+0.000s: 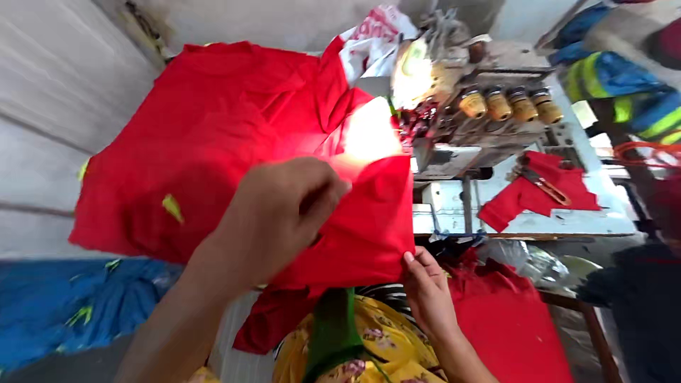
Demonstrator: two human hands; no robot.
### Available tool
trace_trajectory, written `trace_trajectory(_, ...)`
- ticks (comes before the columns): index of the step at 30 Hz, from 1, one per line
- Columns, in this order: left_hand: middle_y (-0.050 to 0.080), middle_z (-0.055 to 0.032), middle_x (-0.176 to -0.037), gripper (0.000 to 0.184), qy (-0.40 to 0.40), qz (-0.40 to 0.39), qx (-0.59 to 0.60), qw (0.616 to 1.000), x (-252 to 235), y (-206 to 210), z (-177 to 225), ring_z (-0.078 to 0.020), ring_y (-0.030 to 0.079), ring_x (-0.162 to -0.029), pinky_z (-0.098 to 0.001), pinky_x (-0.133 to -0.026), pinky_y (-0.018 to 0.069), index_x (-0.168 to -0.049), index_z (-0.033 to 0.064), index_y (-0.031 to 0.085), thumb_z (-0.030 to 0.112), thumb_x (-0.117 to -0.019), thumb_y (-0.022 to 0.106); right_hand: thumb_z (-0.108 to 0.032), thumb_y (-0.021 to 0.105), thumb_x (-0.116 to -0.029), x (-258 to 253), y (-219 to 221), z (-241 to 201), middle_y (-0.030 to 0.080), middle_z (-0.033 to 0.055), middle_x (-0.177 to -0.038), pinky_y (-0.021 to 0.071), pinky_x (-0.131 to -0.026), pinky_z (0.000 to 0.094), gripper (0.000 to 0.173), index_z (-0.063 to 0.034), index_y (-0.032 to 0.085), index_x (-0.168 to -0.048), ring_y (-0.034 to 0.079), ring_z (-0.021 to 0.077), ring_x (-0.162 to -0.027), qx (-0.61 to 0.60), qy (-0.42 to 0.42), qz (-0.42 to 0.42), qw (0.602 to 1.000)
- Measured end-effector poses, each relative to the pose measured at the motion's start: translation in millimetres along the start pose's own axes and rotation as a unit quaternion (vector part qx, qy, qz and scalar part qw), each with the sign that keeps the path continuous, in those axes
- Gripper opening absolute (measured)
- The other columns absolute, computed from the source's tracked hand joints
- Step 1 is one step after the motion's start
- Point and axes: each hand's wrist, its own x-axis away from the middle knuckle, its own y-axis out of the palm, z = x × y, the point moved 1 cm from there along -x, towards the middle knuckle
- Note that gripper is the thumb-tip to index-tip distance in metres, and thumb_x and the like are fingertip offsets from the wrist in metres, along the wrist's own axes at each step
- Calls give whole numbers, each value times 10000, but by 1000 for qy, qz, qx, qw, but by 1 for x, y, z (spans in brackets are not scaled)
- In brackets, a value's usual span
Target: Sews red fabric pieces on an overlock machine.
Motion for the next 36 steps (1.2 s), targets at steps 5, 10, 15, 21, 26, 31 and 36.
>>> trace_trajectory(5,577,-65,-704,311,24,25,-4,999,36,40,47,-157,553,-597,-250,-508,426,-950,65,721,271,-1060,515,-76,489,-1031,1,-10,-1,739,-44,-909,616,-781,257,181,-107,667,-1045,719,48,-826,29,-20,11,999)
trace_trajectory(10,638,-119,-750,180,-19,-73,16,997,68,80,69,-214,607,-616,-277,-528,482,-1054,-12,746,111,-964,651,-99,514,-1037,0,-17,6,736,-62,-866,605,-779,248,153,-110,664,-1063,713,33,-811,56,-29,8,998)
trace_trajectory(15,637,-108,-738,190,-25,-83,12,996,76,121,67,-203,608,-593,-263,-507,479,-1067,-30,735,19,-946,598,-83,545,-1017,-6,-14,8,703,-100,-779,587,-714,202,132,-116,672,-1032,684,-5,-732,87,-41,12,995)
trace_trajectory(21,630,-79,-753,227,-33,-29,-45,998,48,141,55,-173,569,-592,-233,-492,429,-1085,-16,736,-3,-919,581,-79,562,-1006,-37,1,0,718,-122,-804,565,-704,143,116,-121,668,-1024,672,-53,-738,112,-89,-3,990)
trace_trajectory(26,629,-71,-767,254,-36,5,-89,995,24,156,48,-149,512,-560,-227,-454,355,-1123,-30,729,-3,-948,546,-55,575,-985,-61,10,-8,680,-135,-737,532,-642,108,99,-104,661,-972,630,-82,-673,134,-119,4,984)
trace_trajectory(31,652,-85,-811,282,-59,-5,-134,989,-1,161,46,-158,535,-572,-234,-451,352,-1165,-28,725,-17,-940,555,-78,606,-988,-79,15,-16,710,-119,-785,547,-672,107,79,-81,685,-998,650,-76,-703,143,-142,20,979)
trace_trajectory(36,672,-91,-783,278,-78,-9,-179,981,-25,163,49,-165,545,-542,-251,-442,349,-1149,-28,743,-19,-940,560,-47,606,-964,-94,17,-25,619,-141,-666,485,-580,85,111,-85,642,-867,566,-97,-597,175,-145,39,973)
